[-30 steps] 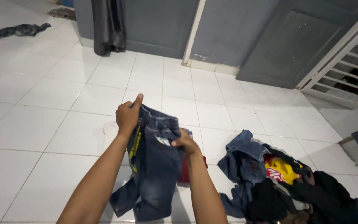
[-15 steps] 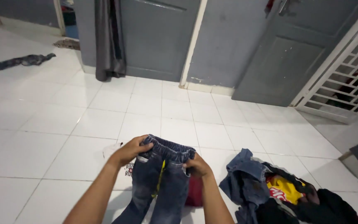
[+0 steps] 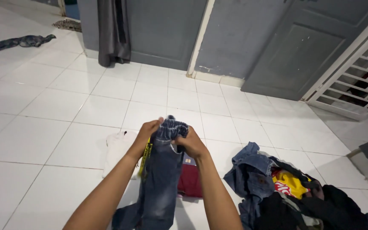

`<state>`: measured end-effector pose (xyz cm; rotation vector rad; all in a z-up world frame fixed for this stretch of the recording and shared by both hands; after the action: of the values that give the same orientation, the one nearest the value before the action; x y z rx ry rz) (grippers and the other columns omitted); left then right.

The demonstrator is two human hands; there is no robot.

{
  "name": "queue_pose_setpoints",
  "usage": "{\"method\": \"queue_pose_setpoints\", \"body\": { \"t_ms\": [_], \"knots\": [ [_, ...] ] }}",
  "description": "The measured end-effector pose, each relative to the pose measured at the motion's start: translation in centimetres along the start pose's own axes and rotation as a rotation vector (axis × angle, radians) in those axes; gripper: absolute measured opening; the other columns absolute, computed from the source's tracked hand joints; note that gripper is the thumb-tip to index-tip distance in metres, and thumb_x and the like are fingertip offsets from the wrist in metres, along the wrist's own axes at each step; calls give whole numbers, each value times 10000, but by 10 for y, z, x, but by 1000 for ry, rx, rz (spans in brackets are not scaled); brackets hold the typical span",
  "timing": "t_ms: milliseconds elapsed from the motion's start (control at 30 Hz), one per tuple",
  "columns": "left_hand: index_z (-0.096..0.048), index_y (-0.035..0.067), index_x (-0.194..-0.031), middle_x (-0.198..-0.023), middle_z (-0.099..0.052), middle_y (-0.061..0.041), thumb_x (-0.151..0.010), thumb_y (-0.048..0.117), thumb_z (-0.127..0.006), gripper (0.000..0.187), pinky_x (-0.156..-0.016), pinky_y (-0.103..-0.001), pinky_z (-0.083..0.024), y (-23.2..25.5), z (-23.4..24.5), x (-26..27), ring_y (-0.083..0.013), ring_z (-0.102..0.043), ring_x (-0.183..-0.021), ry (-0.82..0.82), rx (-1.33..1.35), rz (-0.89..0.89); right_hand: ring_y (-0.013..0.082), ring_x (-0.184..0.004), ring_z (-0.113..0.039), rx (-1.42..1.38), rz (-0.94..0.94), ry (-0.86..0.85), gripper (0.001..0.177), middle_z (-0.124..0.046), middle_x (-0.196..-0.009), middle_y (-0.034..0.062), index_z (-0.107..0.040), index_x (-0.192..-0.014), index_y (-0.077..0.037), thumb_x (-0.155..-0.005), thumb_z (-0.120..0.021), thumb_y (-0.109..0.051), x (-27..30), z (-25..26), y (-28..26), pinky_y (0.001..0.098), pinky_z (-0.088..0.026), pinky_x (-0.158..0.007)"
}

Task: Fold various pieces of clothing including shirts and pants on the floor.

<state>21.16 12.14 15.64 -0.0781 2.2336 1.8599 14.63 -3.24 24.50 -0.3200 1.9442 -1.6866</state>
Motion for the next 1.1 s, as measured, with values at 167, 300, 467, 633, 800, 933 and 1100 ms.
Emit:
{"method": "queue_pose_setpoints", "body": {
  "t_ms": [167,300,467,633,800,933,1100],
  "knots": [
    [-714,38,-1215,-1106,-761,-33,-910,742,-424,820,-864,-258,-533,108,-45,58,-109,-682,-1007,-225,161,278,117,-795,-648,-26,88,-11,283,-699,-896,27,-689,-1006,25,-730,-646,71,-6,-17,-28,267,-531,-716],
    [-685,42,-1238,-1085,-743,-55,-877,684,-575,745,-863,-310,-546,97,-27,47,-150,-668,-1011,-305,49,325,88,-810,-653,80,106,-41,360,-701,-923,-2,-680,-1075,-3,-722,-653,62,0,-49,-63,249,-542,-729],
    [-637,90,-1226,-1081,-707,-15,-787,436,-798,581,-869,-260,-540,144,-43,64,-110,-647,-1011,-429,-3,103,66,-769,-616,300,217,63,311,-676,-875,-16,-667,-1046,-29,-741,-721,1,4,-45,-67,236,-520,-692],
    [-631,33,-1019,-879,-665,-12,-737,274,-926,474,-732,-268,-523,169,-29,62,-116,-634,-820,-298,-222,-66,67,-753,-572,476,243,211,210,-655,-843,-9,-676,-987,-45,-801,-772,-63,14,-24,-53,242,-488,-662],
    [-670,50,-978,-826,-656,11,-685,327,-941,486,-737,-275,-517,196,-45,74,-113,-630,-796,-424,-264,-126,47,-1131,-604,100,322,166,729,-620,-1181,-93,-537,-1276,-155,-610,-820,-61,21,-42,-89,222,-514,-968],
    [-701,53,-1013,-849,-710,-30,-631,375,-937,554,-770,-307,-545,220,-46,65,-150,-682,-826,-352,-512,-140,133,-1065,-654,43,181,7,645,-694,-1150,9,-616,-1299,-42,-691,-830,-39,-1,-36,-50,293,-544,-943],
    [-738,41,-1024,-943,-754,-170,-579,443,-940,634,-789,-415,-546,240,-56,47,-314,-729,-900,-221,-1150,-278,131,-993,-657,379,164,69,439,-720,-1093,39,-671,-1245,-13,-840,-820,-92,-27,-24,-23,293,-557,-887]
  ]
}}
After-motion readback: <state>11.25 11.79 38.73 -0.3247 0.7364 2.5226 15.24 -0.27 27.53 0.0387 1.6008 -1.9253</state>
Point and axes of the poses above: each hand's wrist, its own x-axis away from the middle knuckle, its own z-axis out of the back of the hand, y = z × x, the point moved 10 cm from there along -x, towards the middle knuckle
